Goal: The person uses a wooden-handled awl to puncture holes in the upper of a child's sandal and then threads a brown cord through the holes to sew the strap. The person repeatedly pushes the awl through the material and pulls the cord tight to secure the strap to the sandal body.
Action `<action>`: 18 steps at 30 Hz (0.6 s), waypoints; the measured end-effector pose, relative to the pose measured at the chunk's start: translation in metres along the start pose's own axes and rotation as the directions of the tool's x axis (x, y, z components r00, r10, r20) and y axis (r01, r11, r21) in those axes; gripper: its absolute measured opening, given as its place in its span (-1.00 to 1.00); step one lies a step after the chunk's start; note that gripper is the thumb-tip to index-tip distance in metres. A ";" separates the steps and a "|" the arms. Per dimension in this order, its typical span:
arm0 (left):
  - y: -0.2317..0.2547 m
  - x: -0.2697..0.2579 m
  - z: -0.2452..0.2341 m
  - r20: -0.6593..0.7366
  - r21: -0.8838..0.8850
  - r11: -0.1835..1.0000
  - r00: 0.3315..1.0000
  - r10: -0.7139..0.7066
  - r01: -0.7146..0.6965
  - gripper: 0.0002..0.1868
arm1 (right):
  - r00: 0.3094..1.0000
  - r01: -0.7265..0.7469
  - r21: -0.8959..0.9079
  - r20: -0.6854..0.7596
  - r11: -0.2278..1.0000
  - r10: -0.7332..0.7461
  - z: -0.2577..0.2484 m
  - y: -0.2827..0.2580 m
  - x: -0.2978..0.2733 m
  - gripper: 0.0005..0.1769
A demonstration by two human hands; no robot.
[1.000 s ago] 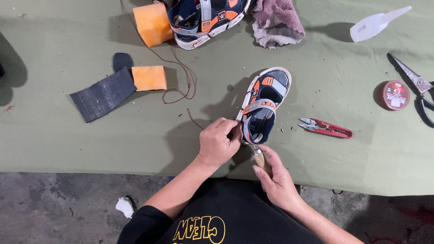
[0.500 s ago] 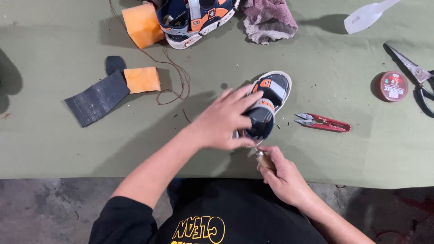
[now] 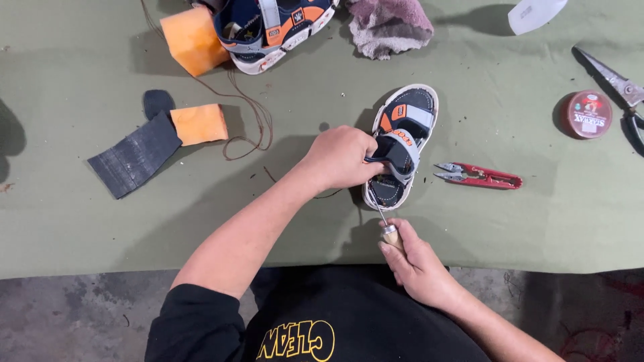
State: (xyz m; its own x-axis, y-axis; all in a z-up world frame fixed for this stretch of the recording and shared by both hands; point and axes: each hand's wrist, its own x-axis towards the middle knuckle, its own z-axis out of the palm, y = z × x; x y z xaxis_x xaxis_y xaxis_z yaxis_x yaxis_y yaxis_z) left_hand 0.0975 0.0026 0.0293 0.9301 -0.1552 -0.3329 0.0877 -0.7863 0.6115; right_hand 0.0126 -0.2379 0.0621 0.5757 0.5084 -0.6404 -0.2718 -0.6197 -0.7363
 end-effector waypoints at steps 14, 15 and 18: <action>-0.011 -0.023 -0.003 -0.073 -0.265 0.963 0.997 0.039 -0.057 -0.57 | 0.966 0.052 -0.096 -0.247 0.994 -0.074 -0.019 0.037 -0.030 -0.55; -0.016 -0.028 -0.003 -0.113 -0.433 0.883 0.982 0.149 -0.184 -0.64 | 0.923 0.069 -0.282 -0.345 0.957 -0.169 -0.025 0.045 -0.029 -0.52; -0.012 -0.062 -0.010 -0.134 -0.583 0.808 0.991 0.015 -0.091 -0.64 | 0.794 0.022 -0.377 -0.557 0.926 -0.245 -0.050 0.041 -0.024 -0.47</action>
State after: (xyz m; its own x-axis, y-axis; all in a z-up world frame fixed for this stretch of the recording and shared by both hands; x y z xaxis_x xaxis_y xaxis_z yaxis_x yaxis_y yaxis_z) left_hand 0.0422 0.0271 0.0497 0.9707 -0.0852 -0.2245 0.1940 -0.2726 0.9424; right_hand 0.0264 -0.3051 0.0587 0.9530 0.2224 -0.2058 0.0514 -0.7880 -0.6135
